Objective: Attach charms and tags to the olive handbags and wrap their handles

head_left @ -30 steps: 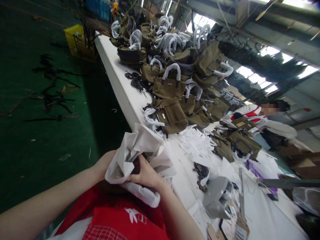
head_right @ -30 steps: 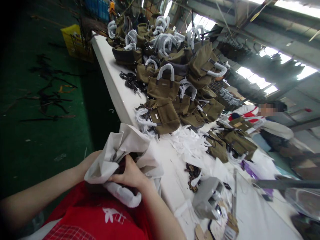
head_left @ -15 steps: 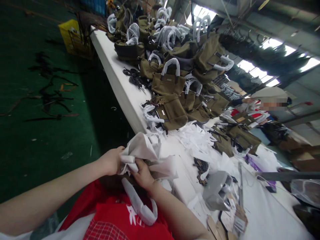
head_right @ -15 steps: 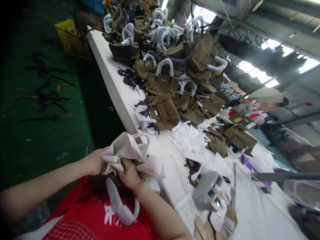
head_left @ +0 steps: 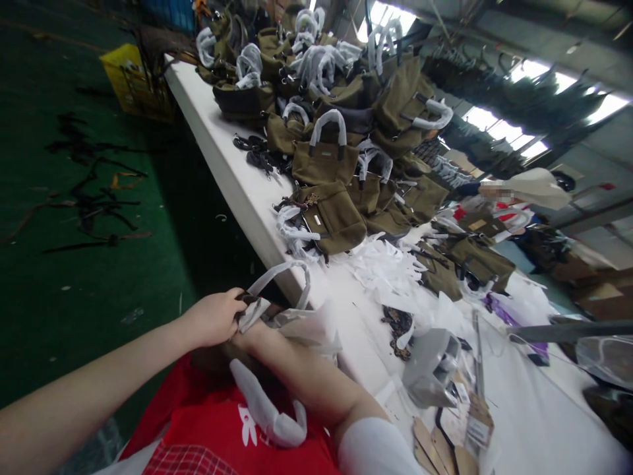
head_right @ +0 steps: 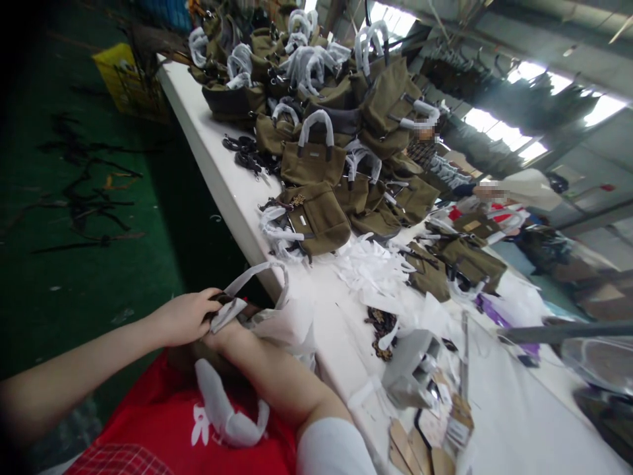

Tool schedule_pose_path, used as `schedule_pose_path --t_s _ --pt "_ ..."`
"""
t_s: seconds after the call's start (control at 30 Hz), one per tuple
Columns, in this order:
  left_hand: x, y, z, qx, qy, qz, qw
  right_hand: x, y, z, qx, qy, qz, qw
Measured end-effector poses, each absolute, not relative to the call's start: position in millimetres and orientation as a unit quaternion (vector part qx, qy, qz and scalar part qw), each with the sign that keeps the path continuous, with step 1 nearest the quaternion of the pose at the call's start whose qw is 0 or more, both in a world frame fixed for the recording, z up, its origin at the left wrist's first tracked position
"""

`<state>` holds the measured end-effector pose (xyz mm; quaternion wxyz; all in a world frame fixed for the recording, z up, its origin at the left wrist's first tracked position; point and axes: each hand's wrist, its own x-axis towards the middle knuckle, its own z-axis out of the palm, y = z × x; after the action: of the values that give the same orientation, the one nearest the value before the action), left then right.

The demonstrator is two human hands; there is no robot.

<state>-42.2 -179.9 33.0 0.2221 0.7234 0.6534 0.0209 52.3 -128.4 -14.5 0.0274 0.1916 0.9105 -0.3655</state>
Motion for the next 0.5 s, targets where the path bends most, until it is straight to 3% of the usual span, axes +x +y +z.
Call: schedule_pose_path --t_s 0.07,0.13,0.23,0.3,0.5 --pt "-51.3 -178.5 28.7 0.708 0.668 0.006 0.230 67.7 -128.1 2.0 0.167 0.920 -0.347 0.066" --pt "-55.4 -178.6 26.5 0.693 0.683 -0.005 0.231 89.7 -127.9 21.4 0.167 0.934 -0.312 0.050" --pt "-57.4 -179.7 25.5 0.679 0.697 0.003 0.231 115.4 -128.5 39.2 0.227 0.935 -0.254 -0.096" --pt "-58.6 -180.9 25.1 0.681 0.693 0.023 0.236 121.8 -129.6 33.5 0.247 0.923 -0.258 -0.145" --pt "-51.1 -185.7 38.4 0.688 0.695 -0.005 0.208 107.1 -133.2 -23.8 0.120 0.935 -0.333 -0.002"
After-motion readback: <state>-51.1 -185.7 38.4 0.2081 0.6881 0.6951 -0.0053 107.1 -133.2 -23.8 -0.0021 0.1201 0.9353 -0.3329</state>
